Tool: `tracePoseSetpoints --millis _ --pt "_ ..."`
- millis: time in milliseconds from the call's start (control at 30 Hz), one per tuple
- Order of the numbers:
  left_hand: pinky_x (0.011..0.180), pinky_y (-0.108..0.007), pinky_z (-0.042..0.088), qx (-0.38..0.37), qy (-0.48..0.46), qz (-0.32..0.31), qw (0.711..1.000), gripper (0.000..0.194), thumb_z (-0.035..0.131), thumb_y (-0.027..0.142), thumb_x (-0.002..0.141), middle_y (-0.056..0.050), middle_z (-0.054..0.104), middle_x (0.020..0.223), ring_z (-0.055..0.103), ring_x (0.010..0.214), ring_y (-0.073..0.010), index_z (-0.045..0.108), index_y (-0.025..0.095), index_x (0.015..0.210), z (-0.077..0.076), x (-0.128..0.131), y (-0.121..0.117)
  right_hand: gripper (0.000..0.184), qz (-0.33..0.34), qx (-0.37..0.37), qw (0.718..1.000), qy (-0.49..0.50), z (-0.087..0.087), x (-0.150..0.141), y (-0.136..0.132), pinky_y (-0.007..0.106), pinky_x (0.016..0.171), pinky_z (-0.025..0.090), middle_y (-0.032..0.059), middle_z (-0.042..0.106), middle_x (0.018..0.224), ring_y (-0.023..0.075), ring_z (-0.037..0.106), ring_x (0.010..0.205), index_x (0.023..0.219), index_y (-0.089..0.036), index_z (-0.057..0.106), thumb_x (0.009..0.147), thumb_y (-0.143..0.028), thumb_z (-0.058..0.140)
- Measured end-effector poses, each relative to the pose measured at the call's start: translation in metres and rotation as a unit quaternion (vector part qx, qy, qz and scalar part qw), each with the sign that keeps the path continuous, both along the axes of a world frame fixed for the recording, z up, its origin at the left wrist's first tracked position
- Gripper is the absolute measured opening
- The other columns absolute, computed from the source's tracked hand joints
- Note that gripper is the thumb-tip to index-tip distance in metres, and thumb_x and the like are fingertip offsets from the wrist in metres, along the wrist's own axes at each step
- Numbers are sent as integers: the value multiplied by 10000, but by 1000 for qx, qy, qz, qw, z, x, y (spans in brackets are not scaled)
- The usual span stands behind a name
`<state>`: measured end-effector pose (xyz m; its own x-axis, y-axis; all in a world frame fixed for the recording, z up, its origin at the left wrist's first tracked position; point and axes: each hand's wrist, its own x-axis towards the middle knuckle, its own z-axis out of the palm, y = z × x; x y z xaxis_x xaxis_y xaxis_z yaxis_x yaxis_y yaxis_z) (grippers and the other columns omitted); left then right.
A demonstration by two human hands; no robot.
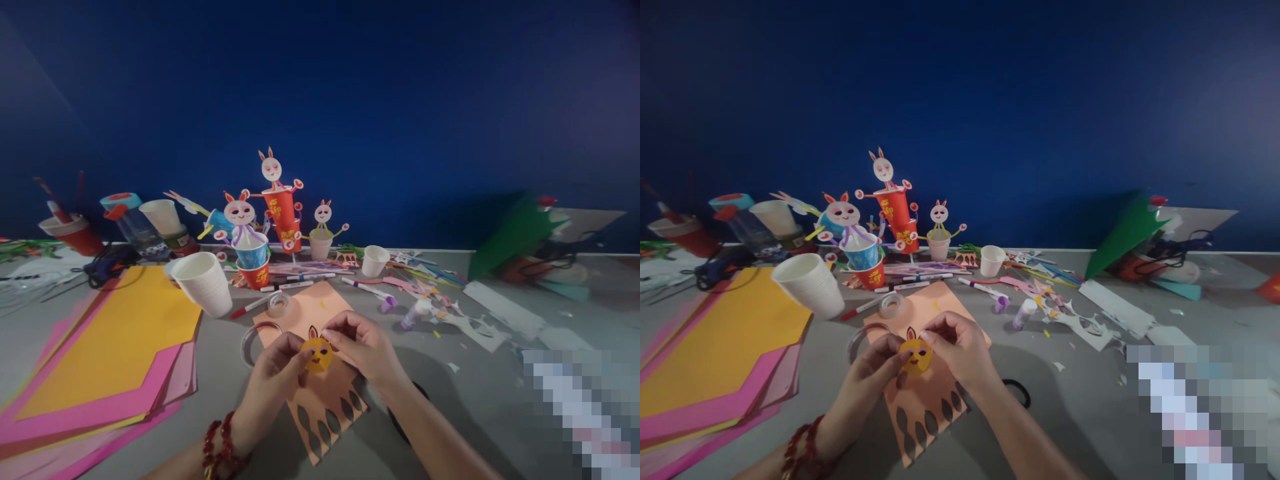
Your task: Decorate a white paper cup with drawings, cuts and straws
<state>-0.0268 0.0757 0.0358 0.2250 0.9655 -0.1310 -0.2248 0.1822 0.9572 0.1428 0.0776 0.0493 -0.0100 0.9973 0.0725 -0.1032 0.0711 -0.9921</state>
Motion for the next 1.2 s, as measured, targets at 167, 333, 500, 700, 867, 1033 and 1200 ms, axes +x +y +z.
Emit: tracePoseSetpoints --millis 167,333,500,700,867,1033,1200 --pt "474 -180 410 -2 -6 4 1000 347 817 420 685 36 576 639 493 501 -68 588 160 677 -2 0 0 148 0 8 1000 -12 -1 0 0 262 660 471 8 680 733 154 608 691 749 -192 678 769 -329 728" --pt "464 -178 410 -5 -10 5 1000 362 823 430 672 43 555 619 481 493 -65 581 160 661 1 1 -1 134 2 19 999 -25 -2 1 1 260 657 469 9 685 733 154 611 691 754 -191 683 787 -317 713" --pt "463 -178 397 -9 -2 6 1000 363 822 434 669 39 575 629 494 492 -66 585 159 671 4 1 -1 153 -3 25 999 -30 -3 1 0 264 661 475 14 691 739 160 619 697 756 -191 688 787 -338 716" --pt "466 -185 395 -10 1 10 1000 368 824 435 659 34 581 632 487 489 -69 582 158 663 3 1 -1 157 -5 15 1000 -27 0 1 -1 263 647 478 12 683 726 158 614 687 750 -190 685 776 -341 720" --pt "469 -188 384 -11 8 14 1000 344 809 421 675 40 567 622 487 483 -70 581 163 662 6 1 -2 111 5 15 1000 -22 3 1 -1 284 688 500 24 702 766 174 641 730 786 -195 696 771 -304 704" --pt "479 -186 397 -8 4 14 1000 322 808 404 682 35 569 636 491 505 -75 594 164 679 4 0 -1 133 12 19 1000 -17 4 2 -1 298 745 511 32 706 832 185 651 797 858 -199 694 729 -232 704" --pt "472 -179 396 -8 3 11 1000 341 817 418 674 38 565 623 486 496 -69 592 162 671 4 0 -2 190 16 15 1000 -15 3 1 -1 286 725 501 22 683 836 169 628 774 896 -200 681 711 -219 720"
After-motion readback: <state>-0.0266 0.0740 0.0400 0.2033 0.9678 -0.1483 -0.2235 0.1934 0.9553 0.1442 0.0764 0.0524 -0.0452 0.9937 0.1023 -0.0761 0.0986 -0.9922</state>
